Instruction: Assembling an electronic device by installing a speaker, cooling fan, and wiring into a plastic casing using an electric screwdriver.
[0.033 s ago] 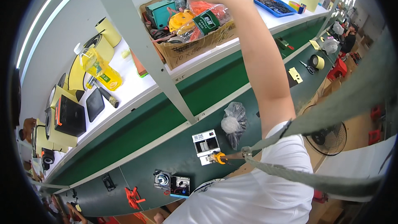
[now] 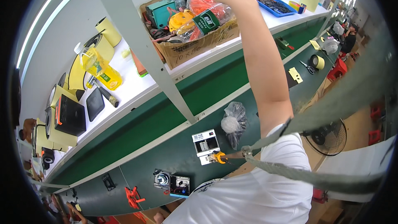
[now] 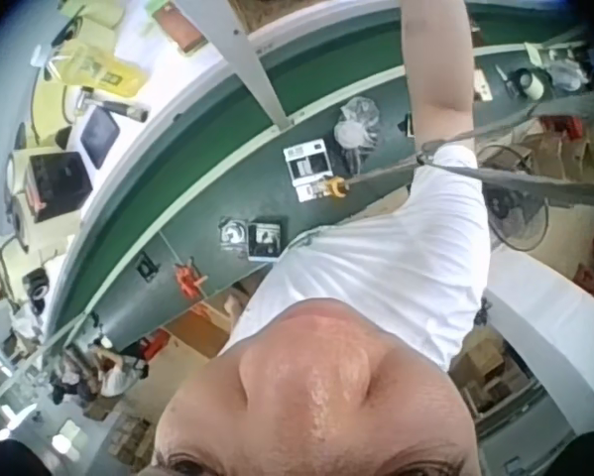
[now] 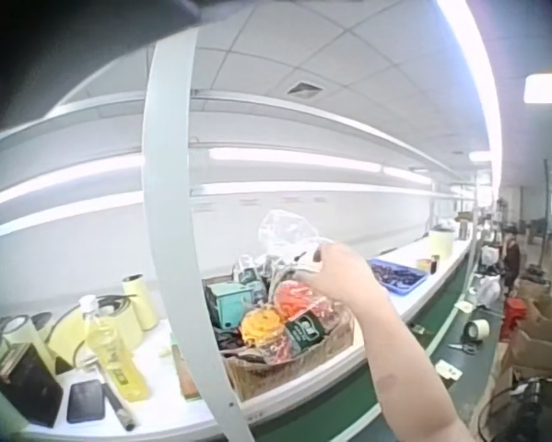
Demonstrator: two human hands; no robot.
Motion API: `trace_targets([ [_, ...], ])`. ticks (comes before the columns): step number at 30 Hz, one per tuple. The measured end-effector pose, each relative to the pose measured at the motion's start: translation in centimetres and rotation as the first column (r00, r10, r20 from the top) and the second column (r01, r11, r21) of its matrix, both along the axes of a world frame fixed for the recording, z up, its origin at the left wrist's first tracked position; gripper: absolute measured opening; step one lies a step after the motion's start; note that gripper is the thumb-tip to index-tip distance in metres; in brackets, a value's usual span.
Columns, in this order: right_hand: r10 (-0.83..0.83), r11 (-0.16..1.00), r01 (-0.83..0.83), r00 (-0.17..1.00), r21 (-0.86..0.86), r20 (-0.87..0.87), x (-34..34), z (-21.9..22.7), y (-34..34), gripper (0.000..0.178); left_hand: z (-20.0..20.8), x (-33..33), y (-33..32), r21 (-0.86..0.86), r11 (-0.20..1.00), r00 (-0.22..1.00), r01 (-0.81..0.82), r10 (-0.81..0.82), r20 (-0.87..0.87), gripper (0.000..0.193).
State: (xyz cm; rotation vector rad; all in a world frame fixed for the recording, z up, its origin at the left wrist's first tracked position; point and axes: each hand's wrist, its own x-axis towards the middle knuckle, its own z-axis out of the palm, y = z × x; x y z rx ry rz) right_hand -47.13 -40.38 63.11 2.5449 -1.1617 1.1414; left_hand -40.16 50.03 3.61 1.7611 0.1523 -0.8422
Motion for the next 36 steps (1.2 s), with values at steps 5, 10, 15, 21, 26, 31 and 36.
trace_targets([
  [5,-0.285,0.923,0.366,0.855,-0.116,0.434,-6.4,-6.8,-11.2,0.077,0.6,0.4,-1.7,-0.050,0.997,0.998,0.054,-0.055,-0.018,0.038],
  [10,-0.135,0.796,-0.148,0.901,0.586,0.411,-6.5,-7.9,-10.7,0.049,0.2,0.6,-2.8,0.256,0.965,0.994,-0.059,0.081,-0.073,0.033],
  [15,-0.069,0.662,-0.377,0.830,0.647,0.553,-7.5,-7.7,-7.3,0.043,-0.3,2.6,-4.5,0.541,0.833,0.974,-0.115,0.202,-0.105,0.029],
  [21,0.251,0.431,-0.596,0.801,0.678,0.544,-5.6,-8.1,-7.7,0.041,-2.3,3.8,-3.3,0.717,0.685,0.921,-0.126,0.350,-0.173,0.024],
  [26,0.224,0.526,-0.838,0.301,0.145,0.927,-10.3,-4.9,-9.7,0.030,-1.3,2.6,-4.6,0.660,0.735,0.925,-0.156,0.343,-0.163,0.028],
  [31,0.395,0.698,-0.655,0.012,-0.291,0.919,-10.4,-0.1,-5.7,0.035,-0.3,0.9,-4.1,0.605,0.789,0.953,-0.104,0.254,-0.167,0.035],
  [36,0.308,0.904,-0.393,0.326,-0.168,0.894,-5.8,-0.5,-3.6,0.029,-0.3,0.4,-4.3,0.605,0.782,0.942,-0.148,0.297,-0.153,0.035],
])
